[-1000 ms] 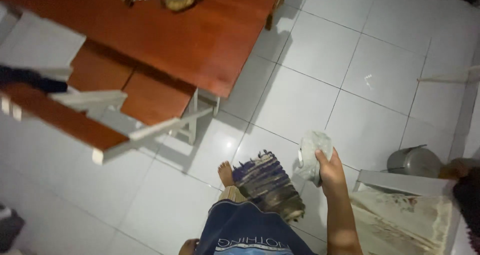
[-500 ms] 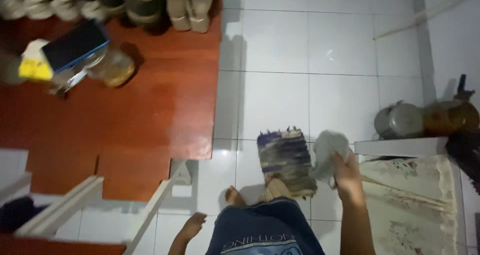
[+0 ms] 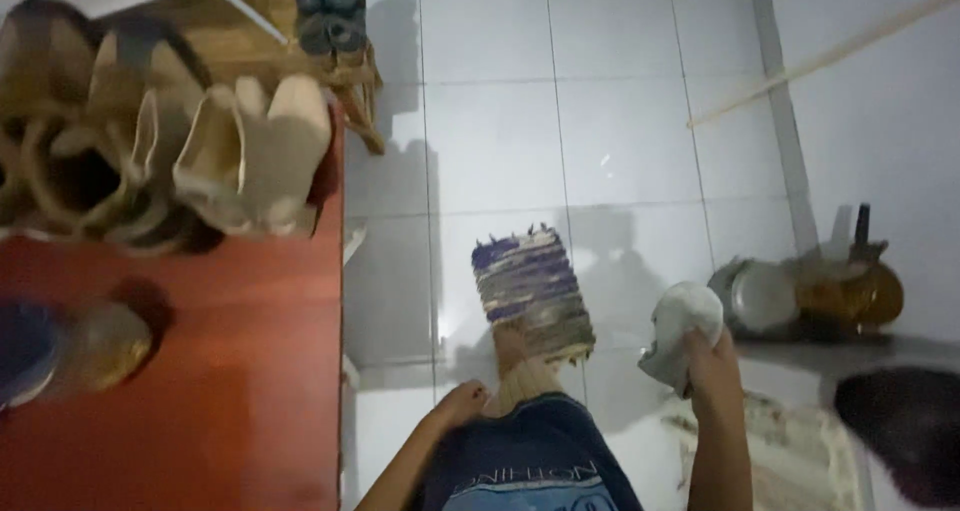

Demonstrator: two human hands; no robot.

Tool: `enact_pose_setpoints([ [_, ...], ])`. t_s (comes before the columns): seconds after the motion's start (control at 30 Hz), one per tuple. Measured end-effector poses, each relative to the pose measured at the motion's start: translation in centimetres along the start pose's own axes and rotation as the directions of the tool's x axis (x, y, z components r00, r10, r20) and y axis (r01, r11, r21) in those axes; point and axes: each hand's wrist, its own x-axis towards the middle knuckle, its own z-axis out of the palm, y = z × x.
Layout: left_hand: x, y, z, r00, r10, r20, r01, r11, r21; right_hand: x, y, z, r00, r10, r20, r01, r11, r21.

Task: Assembling a multi-tier shoe rack by connecting plastic tubes and fabric shelves

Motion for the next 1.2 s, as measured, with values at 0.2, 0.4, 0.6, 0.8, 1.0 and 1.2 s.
enact_pose_setpoints([
  [0.2, 3.1, 8.4, -12.3, 0.953, -0.228, -0.202, 0.191, 0.964, -0.186, 7.5, -13.0, 3.9, 0.939, -0.342, 0.044, 0.345, 0.931, -0.120],
  [0.4, 3.3, 8.9, -18.9, 0.896, -0.183, -0.406, -0.028, 0.887, -0.461, 4.5, -26.5, 12.1, 0.958, -0.239, 0.159, 0.232, 0.971, 0.062],
  [0.6, 4.5, 10.6, -26.9, 0.930, -0.147, -0.337, 0.040, 0.952, -0.305, 4.9, -32.9, 18.4, 0.923, -0.282, 0.262, 0.293, 0.956, -0.006],
  [0.8, 8.2, 14.3, -33.8, 0.875, 0.078, -0.477, -0.147, 0.983, -0.109, 8.1, -33.9, 19.4, 0.938, -0.279, 0.204, 0.274, 0.960, 0.057],
  [1.0, 8.7, 24.7, -41.8, 0.955, 0.021, -0.295, -0.089, 0.971, -0.220, 13.6, -35.3, 20.9, 0.985, -0.162, 0.059, 0.168, 0.978, -0.120],
  [1.2, 10.1, 28.3, -48.6, 0.973, -0.107, -0.203, 0.046, 0.957, -0.287, 18.6, -41.4, 25.6, 0.945, -0.251, 0.211, 0.221, 0.963, 0.156],
])
